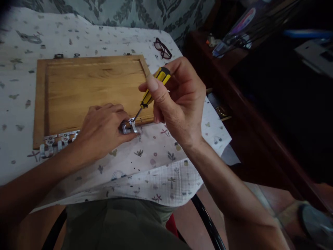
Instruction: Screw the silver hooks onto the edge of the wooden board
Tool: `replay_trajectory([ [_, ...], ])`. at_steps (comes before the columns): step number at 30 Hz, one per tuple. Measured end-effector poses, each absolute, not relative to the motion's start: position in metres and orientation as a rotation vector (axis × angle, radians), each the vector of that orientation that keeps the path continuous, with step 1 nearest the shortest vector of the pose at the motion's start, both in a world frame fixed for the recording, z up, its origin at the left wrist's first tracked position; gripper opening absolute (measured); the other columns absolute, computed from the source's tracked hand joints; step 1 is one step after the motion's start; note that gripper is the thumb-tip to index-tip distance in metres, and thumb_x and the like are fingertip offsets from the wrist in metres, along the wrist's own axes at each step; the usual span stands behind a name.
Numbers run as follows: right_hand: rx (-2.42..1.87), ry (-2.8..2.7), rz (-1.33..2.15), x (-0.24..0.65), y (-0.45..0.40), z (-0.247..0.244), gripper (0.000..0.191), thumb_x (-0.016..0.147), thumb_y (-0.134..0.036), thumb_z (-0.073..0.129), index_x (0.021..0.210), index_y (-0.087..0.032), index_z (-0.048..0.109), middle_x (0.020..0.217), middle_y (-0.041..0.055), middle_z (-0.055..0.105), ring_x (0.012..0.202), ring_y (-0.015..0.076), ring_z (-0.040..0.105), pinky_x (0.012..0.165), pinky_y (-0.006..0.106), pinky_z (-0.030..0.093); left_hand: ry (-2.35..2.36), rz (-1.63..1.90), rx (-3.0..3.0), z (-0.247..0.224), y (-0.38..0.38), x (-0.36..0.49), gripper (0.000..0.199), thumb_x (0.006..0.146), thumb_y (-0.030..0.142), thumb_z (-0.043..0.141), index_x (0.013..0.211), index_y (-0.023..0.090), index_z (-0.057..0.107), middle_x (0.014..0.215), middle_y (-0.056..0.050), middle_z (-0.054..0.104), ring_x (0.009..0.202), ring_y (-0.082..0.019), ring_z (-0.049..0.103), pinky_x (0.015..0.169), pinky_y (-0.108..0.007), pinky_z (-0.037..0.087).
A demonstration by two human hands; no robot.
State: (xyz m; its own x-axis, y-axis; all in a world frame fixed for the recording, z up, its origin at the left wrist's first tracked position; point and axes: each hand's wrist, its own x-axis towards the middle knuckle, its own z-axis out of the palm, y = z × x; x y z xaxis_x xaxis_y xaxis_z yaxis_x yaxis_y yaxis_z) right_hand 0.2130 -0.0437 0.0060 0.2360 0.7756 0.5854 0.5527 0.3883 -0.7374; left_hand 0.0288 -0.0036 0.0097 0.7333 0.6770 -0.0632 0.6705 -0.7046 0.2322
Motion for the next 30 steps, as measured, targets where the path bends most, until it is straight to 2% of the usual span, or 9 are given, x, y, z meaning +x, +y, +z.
replay_trajectory([
  [4, -1.249, -1.406, 0.232, 0.213, -0.037, 0.001, 0.044, 0.093, -0.07, 0.065, 0.092, -0.031, 0.044, 0.088, -0.0021, 0.079, 0.033, 0.0116, 0.038, 0.033, 0.034, 0.025, 1.076, 0.032, 2.7, 0.01, -0.004, 0.029, 0.029, 0.096, 0.048, 0.074, 0.094, 0.019, 0.072, 0.114, -0.01, 0.073, 0.113, -0.034, 0.064, 0.09, -0.047, 0.042],
  [7, -1.176, -1.408, 0.341, 0.213, -0.035, 0.005, 0.038, 0.092, -0.066, 0.071, 0.103, -0.032, 0.057, 0.087, -0.0038, 0.076, 0.035, 0.0106, 0.043, 0.032, 0.032, 0.029, 1.083, 0.03, 2.702, 0.01, -0.004, 0.03, 0.03, 0.096, 0.049, 0.073, 0.098, 0.019, 0.074, 0.113, -0.01, 0.072, 0.113, -0.033, 0.064, 0.09, -0.046, 0.042],
  [10, -1.144, -1.455, 0.474, 0.215, -0.033, 0.01, 0.041, 0.092, -0.068, 0.068, 0.114, -0.033, 0.067, 0.089, -0.0024, 0.076, 0.036, 0.0115, 0.047, 0.031, 0.033, 0.032, 1.082, 0.02, 2.692, 0.01, -0.004, 0.031, 0.03, 0.097, 0.049, 0.072, 0.1, 0.019, 0.074, 0.112, -0.01, 0.072, 0.115, -0.034, 0.064, 0.09, -0.046, 0.043],
  [14, -1.087, -1.481, 0.544, 0.216, -0.03, 0.018, 0.03, 0.092, -0.06, 0.073, 0.097, -0.031, 0.07, 0.093, -0.0015, 0.079, 0.037, 0.0117, 0.048, 0.032, 0.034, 0.032, 1.081, 0.05, 2.671, 0.01, -0.004, 0.031, 0.027, 0.095, 0.046, 0.074, 0.098, 0.019, 0.075, 0.112, -0.01, 0.072, 0.114, -0.034, 0.064, 0.091, -0.047, 0.042],
  [16, -1.11, -1.491, 0.54, 0.215, -0.026, 0.021, 0.037, 0.088, -0.063, 0.076, 0.084, -0.029, 0.063, 0.096, -0.0004, 0.08, 0.038, 0.011, 0.045, 0.033, 0.034, 0.031, 1.083, 0.068, 2.669, 0.009, -0.004, 0.03, 0.027, 0.094, 0.046, 0.075, 0.097, 0.019, 0.075, 0.112, -0.01, 0.072, 0.113, -0.034, 0.064, 0.091, -0.048, 0.042],
  [18, -1.149, -1.491, 0.552, 0.215, -0.02, 0.022, 0.046, 0.082, -0.069, 0.078, 0.079, -0.029, 0.056, 0.094, 0.0006, 0.08, 0.037, 0.0107, 0.042, 0.033, 0.034, 0.029, 1.075, 0.09, 2.68, 0.008, -0.004, 0.029, 0.028, 0.094, 0.046, 0.075, 0.099, 0.019, 0.075, 0.112, -0.01, 0.072, 0.113, -0.035, 0.064, 0.092, -0.048, 0.043],
  [22, -1.136, -1.517, 0.563, 0.216, -0.008, 0.015, 0.05, 0.08, -0.073, 0.077, 0.086, -0.028, 0.055, 0.085, 0.0008, 0.078, 0.038, 0.011, 0.041, 0.035, 0.032, 0.031, 1.08, 0.059, 2.691, 0.008, -0.004, 0.03, 0.027, 0.094, 0.047, 0.074, 0.099, 0.02, 0.075, 0.109, -0.011, 0.072, 0.114, -0.036, 0.064, 0.094, -0.05, 0.044],
  [27, -0.961, -1.489, 0.579, 0.219, -0.007, 0.006, 0.039, 0.086, -0.065, 0.074, 0.106, -0.031, 0.07, 0.086, 0.0002, 0.076, 0.05, 0.0165, 0.059, 0.033, 0.031, 0.037, 1.094, -0.014, 2.683, 0.012, -0.004, 0.033, 0.03, 0.094, 0.049, 0.073, 0.101, 0.02, 0.076, 0.109, -0.012, 0.071, 0.115, -0.038, 0.064, 0.096, -0.054, 0.044],
  [30, -1.012, -1.473, 0.583, 0.218, -0.009, 0.004, 0.035, 0.089, -0.063, 0.071, 0.106, -0.033, 0.07, 0.092, -0.0011, 0.078, 0.042, 0.0125, 0.051, 0.031, 0.031, 0.036, 1.098, -0.03, 2.675, 0.013, -0.004, 0.034, 0.03, 0.094, 0.049, 0.073, 0.101, 0.02, 0.076, 0.11, -0.011, 0.071, 0.115, -0.037, 0.064, 0.096, -0.053, 0.044],
])
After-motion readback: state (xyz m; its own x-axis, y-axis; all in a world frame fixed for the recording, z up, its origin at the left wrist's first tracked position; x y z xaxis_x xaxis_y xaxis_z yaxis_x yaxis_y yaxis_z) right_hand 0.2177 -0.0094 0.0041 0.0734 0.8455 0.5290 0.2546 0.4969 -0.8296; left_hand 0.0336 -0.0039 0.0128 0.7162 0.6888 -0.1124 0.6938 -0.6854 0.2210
